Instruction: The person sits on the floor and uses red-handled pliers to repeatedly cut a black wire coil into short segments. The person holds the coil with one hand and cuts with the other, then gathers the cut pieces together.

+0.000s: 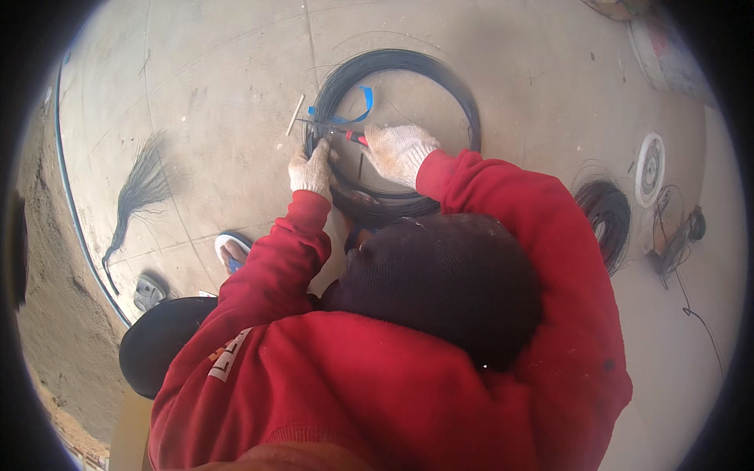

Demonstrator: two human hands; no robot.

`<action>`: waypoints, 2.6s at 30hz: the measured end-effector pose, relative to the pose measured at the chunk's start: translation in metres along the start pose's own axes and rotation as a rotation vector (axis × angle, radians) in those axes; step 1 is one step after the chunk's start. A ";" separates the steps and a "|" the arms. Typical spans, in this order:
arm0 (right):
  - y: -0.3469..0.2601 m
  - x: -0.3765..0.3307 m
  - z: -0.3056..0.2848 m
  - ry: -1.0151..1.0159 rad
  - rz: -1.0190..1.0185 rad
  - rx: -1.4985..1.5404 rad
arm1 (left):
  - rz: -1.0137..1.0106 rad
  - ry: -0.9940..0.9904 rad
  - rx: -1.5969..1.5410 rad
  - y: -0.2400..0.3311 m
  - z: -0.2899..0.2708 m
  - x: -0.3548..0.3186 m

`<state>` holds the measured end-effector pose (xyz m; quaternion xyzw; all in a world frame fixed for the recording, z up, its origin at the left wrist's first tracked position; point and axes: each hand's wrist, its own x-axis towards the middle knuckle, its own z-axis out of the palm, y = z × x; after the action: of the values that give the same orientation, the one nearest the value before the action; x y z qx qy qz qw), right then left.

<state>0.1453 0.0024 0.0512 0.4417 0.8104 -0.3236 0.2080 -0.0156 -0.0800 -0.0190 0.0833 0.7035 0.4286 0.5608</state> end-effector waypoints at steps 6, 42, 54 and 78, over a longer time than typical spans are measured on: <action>0.020 0.011 0.041 0.184 -0.026 0.025 | 0.061 0.033 0.063 0.006 -0.001 -0.012; -0.049 0.020 0.062 0.252 0.104 0.393 | 0.070 0.242 -0.275 -0.007 0.000 -0.022; -0.055 0.008 0.061 0.293 0.102 0.472 | 0.063 0.267 -0.251 0.003 0.005 -0.026; 0.096 -0.018 -0.036 0.753 0.756 -0.146 | 0.012 -0.045 -0.325 0.002 -0.018 -0.011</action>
<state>0.2344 0.0559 0.0556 0.7725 0.6339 0.0118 0.0352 -0.0277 -0.0945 -0.0092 0.0056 0.6116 0.5381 0.5799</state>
